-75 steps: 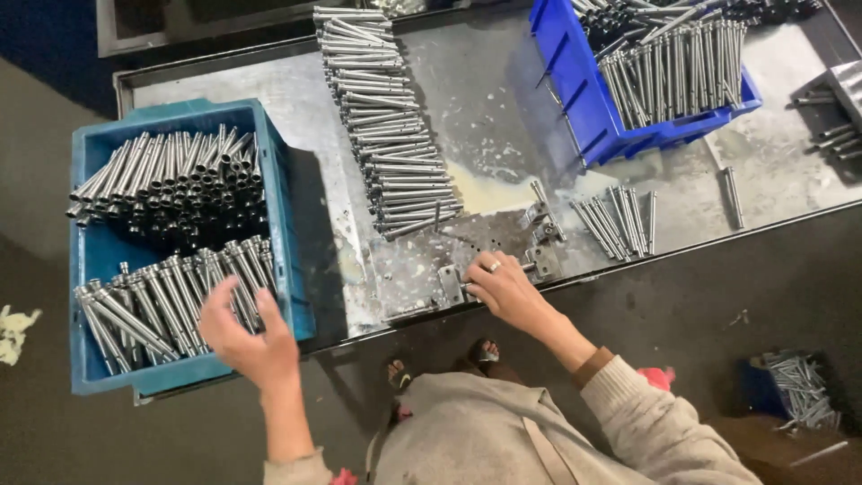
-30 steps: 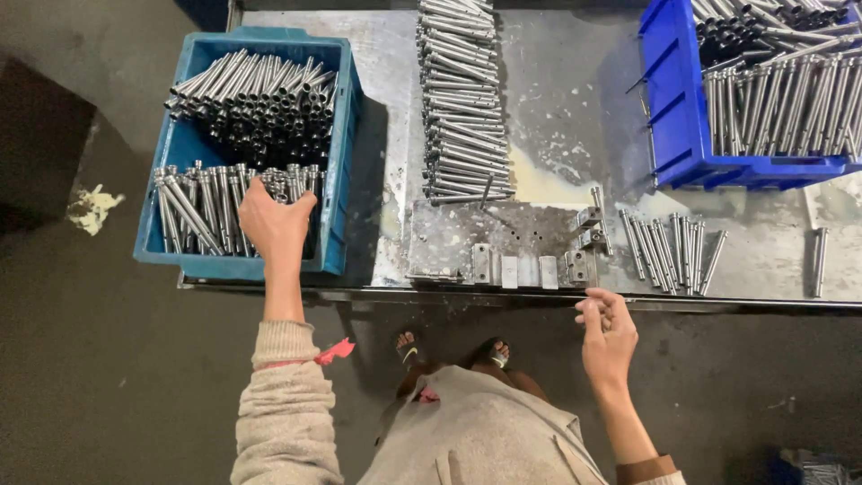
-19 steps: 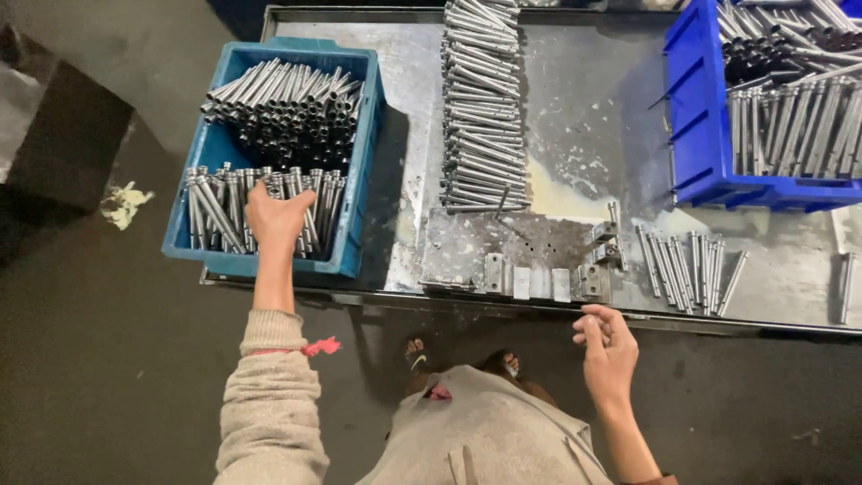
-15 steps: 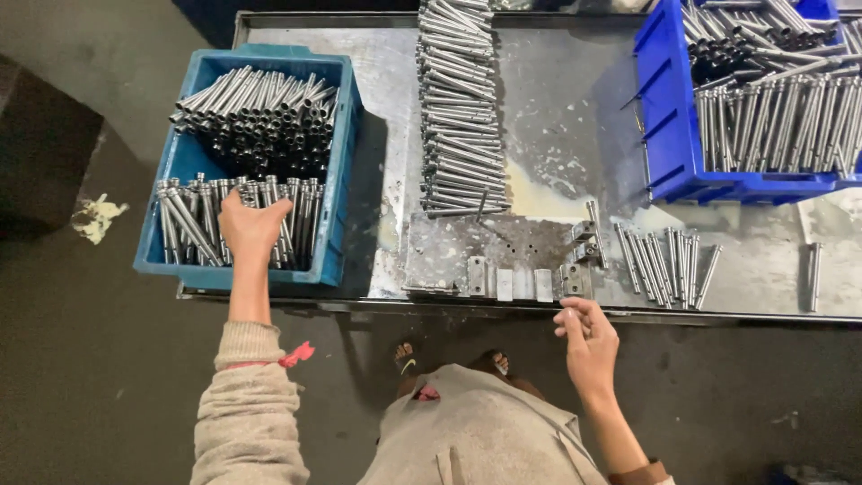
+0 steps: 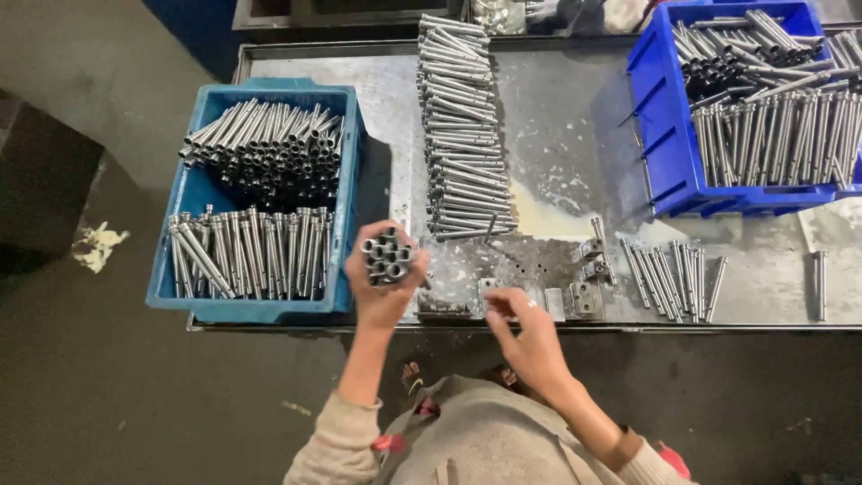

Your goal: The person repeatedly picks up metal rods and inserts them into a jig on the table, then removes them and places them into a blue bin. The process is repeated continuously with multiple rods.

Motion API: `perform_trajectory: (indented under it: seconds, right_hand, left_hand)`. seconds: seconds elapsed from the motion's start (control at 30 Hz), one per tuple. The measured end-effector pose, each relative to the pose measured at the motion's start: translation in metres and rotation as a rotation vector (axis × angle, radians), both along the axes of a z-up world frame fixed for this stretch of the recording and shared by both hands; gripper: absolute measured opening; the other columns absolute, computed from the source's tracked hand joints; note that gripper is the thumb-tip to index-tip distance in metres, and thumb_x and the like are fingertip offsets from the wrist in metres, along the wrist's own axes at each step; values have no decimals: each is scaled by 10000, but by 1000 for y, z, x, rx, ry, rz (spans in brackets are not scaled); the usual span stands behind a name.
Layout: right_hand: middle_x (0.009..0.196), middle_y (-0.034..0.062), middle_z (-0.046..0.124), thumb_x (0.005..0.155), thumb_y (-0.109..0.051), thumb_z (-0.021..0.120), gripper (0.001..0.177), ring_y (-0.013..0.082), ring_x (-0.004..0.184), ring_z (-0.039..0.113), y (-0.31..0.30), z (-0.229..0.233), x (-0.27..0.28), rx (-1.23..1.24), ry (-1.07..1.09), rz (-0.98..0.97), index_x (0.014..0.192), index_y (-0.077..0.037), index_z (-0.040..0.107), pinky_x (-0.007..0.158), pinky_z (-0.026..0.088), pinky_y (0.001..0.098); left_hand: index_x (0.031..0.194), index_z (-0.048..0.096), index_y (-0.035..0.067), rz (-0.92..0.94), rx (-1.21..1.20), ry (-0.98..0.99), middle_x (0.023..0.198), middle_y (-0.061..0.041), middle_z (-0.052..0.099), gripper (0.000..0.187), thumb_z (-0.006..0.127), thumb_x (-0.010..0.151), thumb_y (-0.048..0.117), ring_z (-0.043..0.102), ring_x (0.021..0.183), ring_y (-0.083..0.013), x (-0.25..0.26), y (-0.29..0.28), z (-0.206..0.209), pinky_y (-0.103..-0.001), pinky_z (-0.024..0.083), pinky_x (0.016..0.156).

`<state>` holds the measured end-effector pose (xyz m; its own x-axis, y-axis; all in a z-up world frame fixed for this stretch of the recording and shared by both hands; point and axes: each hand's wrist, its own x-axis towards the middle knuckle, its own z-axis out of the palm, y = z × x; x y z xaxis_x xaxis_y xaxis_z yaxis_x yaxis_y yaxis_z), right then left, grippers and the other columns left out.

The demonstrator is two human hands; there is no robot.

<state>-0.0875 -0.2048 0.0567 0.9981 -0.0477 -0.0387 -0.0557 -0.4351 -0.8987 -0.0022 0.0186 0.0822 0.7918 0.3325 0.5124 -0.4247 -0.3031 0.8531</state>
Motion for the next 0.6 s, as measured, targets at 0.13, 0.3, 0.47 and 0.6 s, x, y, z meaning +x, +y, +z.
perform_trajectory:
  seconds: [0.13,0.3,0.47,0.6]
  right_hand:
    - [1048,242,684,913,-11,599,344,463,1000,683,33,-25,24,-112,-146,140,1255,-52,599,863,549,544]
    - [881,245,668,877,109,475,327,475,913,687,22,-60,41,-74,-217,91,1140,-16,621,814,545,537]
    - [553,32,501,1094,-133,396,219,191,487,515,44,-3,15,80,-217,-317,946,-77,547,600,496,343]
    - [627,-65,268,1036,-438,495,383,47,471,221,84,-53,-36,769,281,-263,972,-62,541,408,152,238]
  left_hand:
    - [1018,708,111,-330,-151,115,793,-63,753,416,882,641,81,708,747,-170,-6,-44,-39,-324,574,763]
    - [954,745,152,-470,-131,220,763,-62,748,397,878,585,94,742,749,-230,1,-50,-67,-349,582,748]
    - [907,743,115,-473,-209,193,684,-72,701,333,865,597,116,657,682,-119,16,-37,-67,-291,551,658]
    - [1065,686,106,-620,-69,174,1048,-52,730,261,759,857,245,686,1003,-195,3,-26,-59,-348,536,969]
